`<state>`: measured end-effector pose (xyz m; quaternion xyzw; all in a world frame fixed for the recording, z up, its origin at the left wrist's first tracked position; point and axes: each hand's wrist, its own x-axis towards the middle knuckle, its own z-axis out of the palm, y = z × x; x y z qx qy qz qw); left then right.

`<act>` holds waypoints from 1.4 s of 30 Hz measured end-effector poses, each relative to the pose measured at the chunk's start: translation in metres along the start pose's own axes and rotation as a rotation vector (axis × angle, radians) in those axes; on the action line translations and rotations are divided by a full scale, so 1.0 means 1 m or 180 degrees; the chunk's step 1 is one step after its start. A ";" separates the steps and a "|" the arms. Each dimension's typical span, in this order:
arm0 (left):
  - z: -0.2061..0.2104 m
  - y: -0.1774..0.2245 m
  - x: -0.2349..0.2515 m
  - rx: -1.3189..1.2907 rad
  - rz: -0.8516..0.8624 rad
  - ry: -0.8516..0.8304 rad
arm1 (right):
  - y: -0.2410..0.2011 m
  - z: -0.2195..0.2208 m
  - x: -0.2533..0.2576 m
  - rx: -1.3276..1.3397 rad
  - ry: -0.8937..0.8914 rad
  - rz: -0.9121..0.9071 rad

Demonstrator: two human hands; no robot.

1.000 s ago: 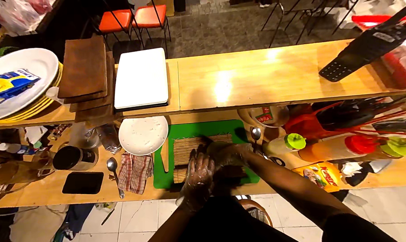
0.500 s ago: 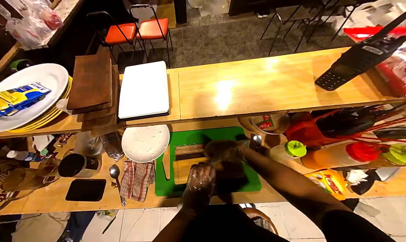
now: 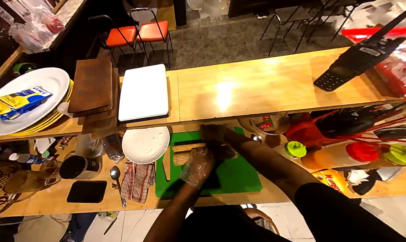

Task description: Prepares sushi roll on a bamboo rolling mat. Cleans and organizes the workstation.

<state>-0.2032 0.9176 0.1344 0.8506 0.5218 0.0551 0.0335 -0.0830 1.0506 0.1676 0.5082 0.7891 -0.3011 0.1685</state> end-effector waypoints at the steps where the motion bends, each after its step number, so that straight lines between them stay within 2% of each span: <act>1: -0.001 -0.001 0.000 -0.0030 0.0011 -0.0016 | -0.002 -0.002 0.000 -0.0206 -0.0031 -0.0058; 4: -0.010 -0.003 0.001 -0.0268 -0.0014 -0.0214 | 0.000 -0.001 0.010 -0.0451 -0.0031 -0.0191; 7: -0.007 -0.003 0.001 -0.0501 -0.0173 -0.0151 | -0.008 0.002 0.013 -0.0712 -0.0049 0.0034; 10: -0.004 -0.003 0.000 -0.0427 -0.0202 -0.0297 | -0.016 -0.004 0.002 -0.0745 -0.0098 0.0073; 15: 0.007 -0.001 -0.009 -0.0198 -0.0114 -0.0497 | -0.004 0.008 0.002 -0.0500 0.0258 0.0034; 17: 0.006 0.002 -0.017 -0.0217 -0.0054 -0.0609 | -0.002 0.009 0.002 -0.0501 0.0287 -0.0003; 21: 0.000 0.007 -0.046 -0.0471 0.0231 -0.0556 | -0.006 0.005 0.012 -0.0675 -0.0039 0.0037; 24: -0.003 0.020 -0.065 -0.0452 0.0164 -0.0524 | -0.009 0.002 0.012 -0.0650 -0.0069 0.0142; 30: -0.010 0.038 -0.082 -0.0158 0.0140 -0.0827 | -0.014 0.000 0.004 -0.0597 0.0023 0.0221; 37: -0.022 0.040 -0.077 -0.0176 0.0101 -0.1286 | -0.016 0.015 0.002 -0.0787 0.0466 0.0012; 42: -0.025 0.041 -0.073 -0.0052 0.0123 -0.1410 | -0.023 0.018 -0.005 -0.0891 0.0314 -0.0274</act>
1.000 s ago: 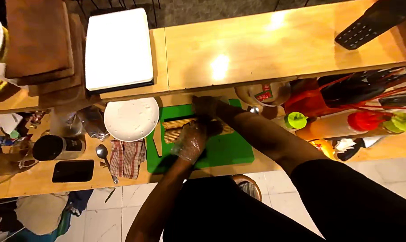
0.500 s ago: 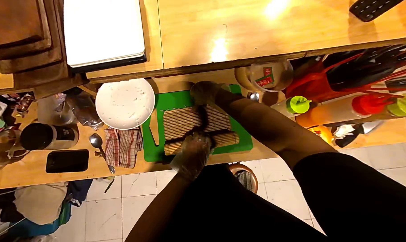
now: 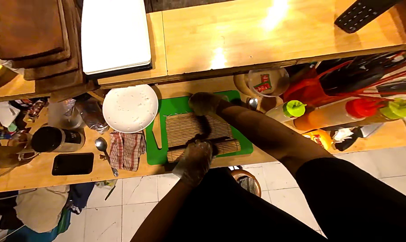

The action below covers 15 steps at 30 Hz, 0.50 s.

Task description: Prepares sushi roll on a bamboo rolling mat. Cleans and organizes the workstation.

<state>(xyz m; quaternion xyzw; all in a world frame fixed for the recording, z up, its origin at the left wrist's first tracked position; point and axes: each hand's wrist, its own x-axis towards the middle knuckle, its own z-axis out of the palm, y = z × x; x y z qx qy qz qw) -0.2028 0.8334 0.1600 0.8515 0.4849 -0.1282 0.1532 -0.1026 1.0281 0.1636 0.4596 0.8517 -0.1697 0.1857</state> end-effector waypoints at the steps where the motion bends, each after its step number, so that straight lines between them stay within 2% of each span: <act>1: 0.000 -0.001 -0.001 -0.0033 0.0016 0.0025 | 0.001 0.000 -0.001 0.0019 -0.0050 -0.0047; 4: 0.002 -0.002 -0.002 -0.0059 0.0058 0.0200 | -0.005 -0.010 -0.011 0.0194 -0.0326 0.0034; 6: 0.003 -0.003 -0.003 -0.0064 0.0069 0.0217 | 0.003 0.010 -0.005 0.0095 0.0130 -0.0227; 8: 0.005 -0.007 0.000 -0.0106 0.0129 0.0339 | 0.010 0.018 -0.001 0.0054 0.0335 -0.0363; 11: 0.005 -0.018 0.007 -0.0243 0.0318 0.0461 | 0.017 0.009 -0.001 0.0152 0.0366 -0.0326; 15: -0.001 -0.029 0.016 -0.0432 0.0548 0.0243 | 0.024 0.003 0.002 0.0082 0.0242 -0.0212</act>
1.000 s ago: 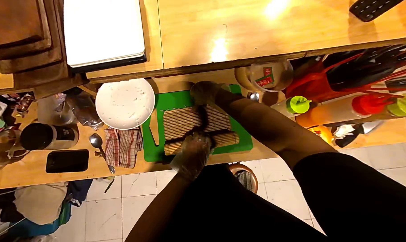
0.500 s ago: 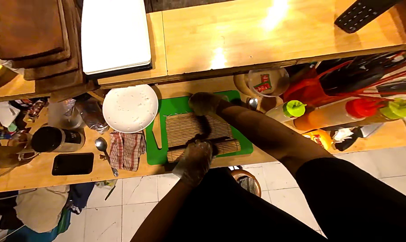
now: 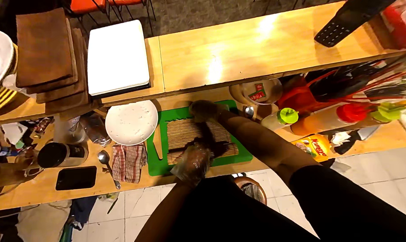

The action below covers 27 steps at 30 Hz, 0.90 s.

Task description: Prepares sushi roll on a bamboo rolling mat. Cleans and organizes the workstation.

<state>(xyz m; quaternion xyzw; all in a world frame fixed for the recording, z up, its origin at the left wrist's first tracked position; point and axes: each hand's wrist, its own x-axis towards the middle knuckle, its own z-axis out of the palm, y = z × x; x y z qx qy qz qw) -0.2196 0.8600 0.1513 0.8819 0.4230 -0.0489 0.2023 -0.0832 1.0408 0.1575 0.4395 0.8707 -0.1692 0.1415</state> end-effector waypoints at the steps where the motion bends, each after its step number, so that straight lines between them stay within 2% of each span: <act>1: -0.001 0.000 0.000 -0.0009 -0.0016 -0.0016 | 0.001 0.000 0.002 -0.0009 -0.0014 0.0005; 6: 0.003 0.001 -0.004 0.0068 -0.0030 0.0210 | 0.002 0.005 0.006 0.0109 0.0138 0.0160; 9: 0.002 0.006 -0.017 -0.0057 -0.0047 0.0573 | -0.015 0.008 -0.031 0.0438 0.0428 0.0458; 11: -0.004 0.004 -0.017 -0.0003 0.0068 0.0719 | -0.029 -0.009 -0.060 0.0798 0.0162 0.0656; 14: 0.011 0.003 -0.015 0.0315 0.0076 0.1019 | -0.042 -0.026 -0.103 0.1274 -0.0497 0.0694; 16: 0.014 0.005 -0.015 0.0514 -0.0096 0.1132 | -0.045 -0.018 -0.122 0.1617 -0.0536 0.0590; 18: 0.009 0.006 -0.016 0.0396 -0.0269 0.0938 | -0.050 -0.007 -0.135 0.1905 -0.0395 0.0619; 24: 0.008 0.002 -0.016 0.0301 -0.0310 0.0765 | -0.051 0.010 -0.135 0.2014 -0.0324 0.0500; 27: 0.023 -0.001 -0.014 0.0428 -0.0282 0.1272 | -0.049 0.015 -0.127 0.2027 -0.0320 0.0513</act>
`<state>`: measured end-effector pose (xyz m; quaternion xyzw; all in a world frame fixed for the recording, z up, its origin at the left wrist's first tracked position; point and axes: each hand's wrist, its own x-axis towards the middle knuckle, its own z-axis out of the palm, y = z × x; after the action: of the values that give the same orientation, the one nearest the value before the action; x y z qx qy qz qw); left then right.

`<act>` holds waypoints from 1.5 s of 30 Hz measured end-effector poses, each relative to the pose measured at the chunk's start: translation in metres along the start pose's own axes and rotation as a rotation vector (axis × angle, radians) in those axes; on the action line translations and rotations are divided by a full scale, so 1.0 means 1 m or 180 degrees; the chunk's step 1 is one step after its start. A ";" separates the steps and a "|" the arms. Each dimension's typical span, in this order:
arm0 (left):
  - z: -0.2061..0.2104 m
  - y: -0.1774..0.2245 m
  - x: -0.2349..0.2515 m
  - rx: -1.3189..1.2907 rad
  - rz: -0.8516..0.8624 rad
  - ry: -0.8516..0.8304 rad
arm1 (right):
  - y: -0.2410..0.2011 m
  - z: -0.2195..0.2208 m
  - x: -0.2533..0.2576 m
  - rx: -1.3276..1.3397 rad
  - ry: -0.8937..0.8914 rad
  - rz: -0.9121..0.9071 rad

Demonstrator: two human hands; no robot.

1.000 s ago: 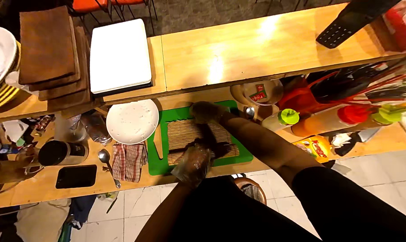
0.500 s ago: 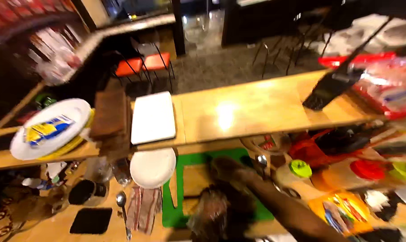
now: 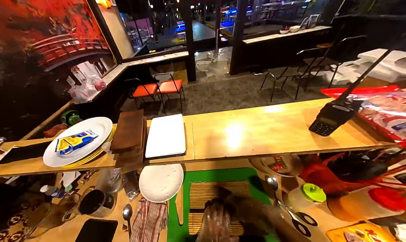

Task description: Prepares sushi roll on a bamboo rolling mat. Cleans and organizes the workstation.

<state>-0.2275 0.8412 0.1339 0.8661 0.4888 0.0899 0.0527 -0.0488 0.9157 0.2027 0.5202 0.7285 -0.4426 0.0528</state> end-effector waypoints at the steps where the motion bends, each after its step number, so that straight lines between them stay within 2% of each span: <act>1: 0.003 -0.001 -0.002 0.0052 0.0015 0.0183 | -0.001 0.000 0.002 -0.0070 -0.0036 0.0000; 7: 0.005 0.006 -0.025 -0.0112 0.0122 0.0468 | 0.001 -0.004 0.011 -0.0216 -0.0056 0.0008; 9: 0.011 0.009 -0.034 -0.0003 0.0298 0.0747 | 0.000 -0.004 0.009 -0.0248 -0.0125 0.0055; 11: 0.010 0.007 -0.030 0.0137 0.0362 0.0793 | -0.001 -0.006 0.013 -0.0236 -0.0010 -0.0002; 13: 0.007 0.004 -0.015 0.0195 0.0342 0.0684 | -0.003 -0.019 0.024 -0.0324 0.0039 -0.0053; 14: 0.003 0.002 -0.006 0.0136 0.0305 0.0428 | -0.001 -0.028 0.032 -0.0350 0.0069 -0.0105; 16: -0.002 -0.003 0.019 0.0078 0.0259 0.0002 | 0.008 -0.049 0.044 -0.0335 0.0315 -0.0361; 17: 0.001 -0.008 0.033 0.0122 0.0237 -0.0012 | 0.008 -0.063 0.048 -0.0323 0.0522 -0.0397; 18: 0.005 -0.013 0.047 0.0149 0.0203 0.0052 | -0.002 -0.080 0.046 -0.0288 0.0635 -0.0131; 19: 0.011 -0.018 0.059 0.0159 0.0176 0.0219 | -0.020 -0.098 0.038 -0.0050 0.0601 0.0434; 21: 0.016 -0.026 0.077 0.0152 0.0145 0.0446 | -0.010 -0.102 0.046 0.0500 0.1159 0.0519; 23: 0.011 -0.028 0.084 0.0222 0.0078 0.0220 | 0.007 -0.093 0.077 0.0151 0.0991 0.0351; 26: 0.012 -0.026 0.082 0.0345 0.0076 0.0082 | 0.015 -0.077 0.116 -0.0934 0.0280 -0.0124; 35: 0.011 -0.023 0.087 0.0462 -0.0088 0.0291 | 0.011 -0.076 0.123 -0.1732 0.0196 -0.0252; 42: 0.008 -0.021 0.085 0.0282 -0.0133 0.0316 | 0.012 -0.088 0.115 -0.0744 -0.0188 -0.0236; 44: 0.015 -0.022 0.083 0.0005 -0.0197 0.0514 | 0.012 -0.089 0.096 -0.0252 -0.0015 -0.0331; 45: 0.016 -0.023 0.083 -0.0206 -0.0295 0.0564 | 0.009 -0.087 0.081 0.0166 0.0266 -0.0281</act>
<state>-0.2017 0.9243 0.1223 0.8291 0.5280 0.1793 0.0414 -0.0444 1.0351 0.2063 0.5069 0.7404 -0.4413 -0.0108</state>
